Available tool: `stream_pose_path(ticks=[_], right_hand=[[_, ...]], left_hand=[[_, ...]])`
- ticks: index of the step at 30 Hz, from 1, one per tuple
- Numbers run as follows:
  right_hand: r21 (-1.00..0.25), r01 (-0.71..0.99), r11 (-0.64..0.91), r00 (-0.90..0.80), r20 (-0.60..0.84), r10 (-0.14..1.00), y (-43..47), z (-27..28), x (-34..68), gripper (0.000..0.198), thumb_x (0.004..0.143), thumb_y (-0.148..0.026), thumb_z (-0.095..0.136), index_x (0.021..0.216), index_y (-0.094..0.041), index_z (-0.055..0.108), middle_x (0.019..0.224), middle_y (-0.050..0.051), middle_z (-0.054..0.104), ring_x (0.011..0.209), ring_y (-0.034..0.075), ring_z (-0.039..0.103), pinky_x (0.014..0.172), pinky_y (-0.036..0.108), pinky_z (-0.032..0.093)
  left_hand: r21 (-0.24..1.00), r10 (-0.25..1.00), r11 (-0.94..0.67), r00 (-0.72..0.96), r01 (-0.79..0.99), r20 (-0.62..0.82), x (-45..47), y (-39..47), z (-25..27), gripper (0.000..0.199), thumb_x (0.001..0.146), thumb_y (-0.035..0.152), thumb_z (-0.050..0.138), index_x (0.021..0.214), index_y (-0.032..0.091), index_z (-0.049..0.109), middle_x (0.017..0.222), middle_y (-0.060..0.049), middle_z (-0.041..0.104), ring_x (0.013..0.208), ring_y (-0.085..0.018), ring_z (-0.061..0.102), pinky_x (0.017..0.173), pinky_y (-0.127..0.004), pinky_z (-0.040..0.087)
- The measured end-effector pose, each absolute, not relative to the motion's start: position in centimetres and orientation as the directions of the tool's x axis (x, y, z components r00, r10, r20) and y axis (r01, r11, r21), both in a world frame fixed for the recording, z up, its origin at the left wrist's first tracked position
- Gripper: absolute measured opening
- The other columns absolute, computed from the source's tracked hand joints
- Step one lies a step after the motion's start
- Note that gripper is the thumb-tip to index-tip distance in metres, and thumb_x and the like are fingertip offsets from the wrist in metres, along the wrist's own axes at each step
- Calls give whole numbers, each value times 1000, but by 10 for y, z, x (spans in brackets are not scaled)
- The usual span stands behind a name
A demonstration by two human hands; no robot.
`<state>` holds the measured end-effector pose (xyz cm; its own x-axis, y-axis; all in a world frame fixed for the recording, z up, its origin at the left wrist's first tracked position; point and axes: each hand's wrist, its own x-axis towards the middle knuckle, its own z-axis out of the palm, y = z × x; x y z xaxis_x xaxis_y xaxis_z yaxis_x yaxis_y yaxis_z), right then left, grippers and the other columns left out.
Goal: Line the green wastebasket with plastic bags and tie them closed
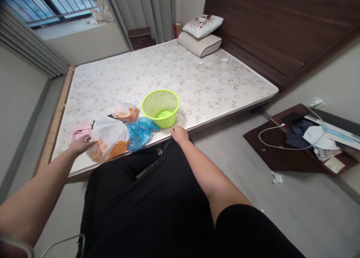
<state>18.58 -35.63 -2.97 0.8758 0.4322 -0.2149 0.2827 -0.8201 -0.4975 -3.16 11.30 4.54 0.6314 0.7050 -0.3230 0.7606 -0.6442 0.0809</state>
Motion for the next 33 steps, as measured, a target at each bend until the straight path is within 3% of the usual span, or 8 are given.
stream_pose_path(ticks=[3,11,18,21,24,26,29,33], right_hand=[[-491,284,-824,875,-219,432,-355,-28,185,35,103,-35,42,94,-20,73,103,9,75,86,19,62,67,26,32],[-474,396,-787,826,-190,530,-354,-21,173,34,103,-33,43,92,-20,72,107,11,74,95,22,64,75,28,39],[-761,337,-555,775,-110,622,-306,7,82,31,100,-44,43,111,-27,67,114,7,70,103,26,66,89,36,48],[-881,285,-377,688,-86,721,-268,16,27,71,87,-62,62,148,-33,43,152,8,49,134,29,52,106,40,45],[-871,158,-464,713,-225,664,-238,15,6,106,72,-66,76,159,-32,24,165,12,29,148,36,35,113,49,40],[-859,10,-512,766,-322,556,-227,10,13,91,72,-58,78,150,-26,42,152,16,47,137,36,49,105,47,46],[-892,-148,-428,799,-363,480,-228,1,35,29,81,-38,68,103,-20,67,99,7,70,95,24,67,83,33,51],[-967,-160,-200,836,-241,493,-245,2,39,12,78,-32,64,75,-21,61,67,-4,59,67,15,58,68,25,46]], left_hand=[[44,647,-670,612,741,-454,-33,97,36,43,77,39,71,109,11,69,103,-14,77,96,-31,72,78,-31,53],[-79,686,-726,712,683,-148,-123,-13,38,47,95,53,42,121,22,67,107,-16,75,105,-37,70,85,-44,53],[266,491,-802,844,535,-218,-200,-83,17,47,92,48,44,135,42,62,125,-7,72,121,-31,67,101,-45,53],[331,436,-810,875,484,-211,-208,-94,17,46,90,48,44,130,47,66,128,-4,71,125,-31,64,109,-45,50],[366,365,-815,888,449,-279,-210,-101,30,44,89,47,45,127,47,69,128,-2,72,124,-30,65,108,-46,52],[351,341,-821,880,450,-330,-214,-107,47,42,88,46,49,122,44,72,128,-2,73,123,-31,65,107,-46,52],[312,479,-766,822,563,-308,-225,-117,80,37,90,49,50,111,32,76,118,-6,76,113,-31,70,101,-45,55],[321,677,-732,697,602,236,-216,-135,117,39,93,51,53,114,22,70,116,-11,74,121,-31,65,113,-48,45]])
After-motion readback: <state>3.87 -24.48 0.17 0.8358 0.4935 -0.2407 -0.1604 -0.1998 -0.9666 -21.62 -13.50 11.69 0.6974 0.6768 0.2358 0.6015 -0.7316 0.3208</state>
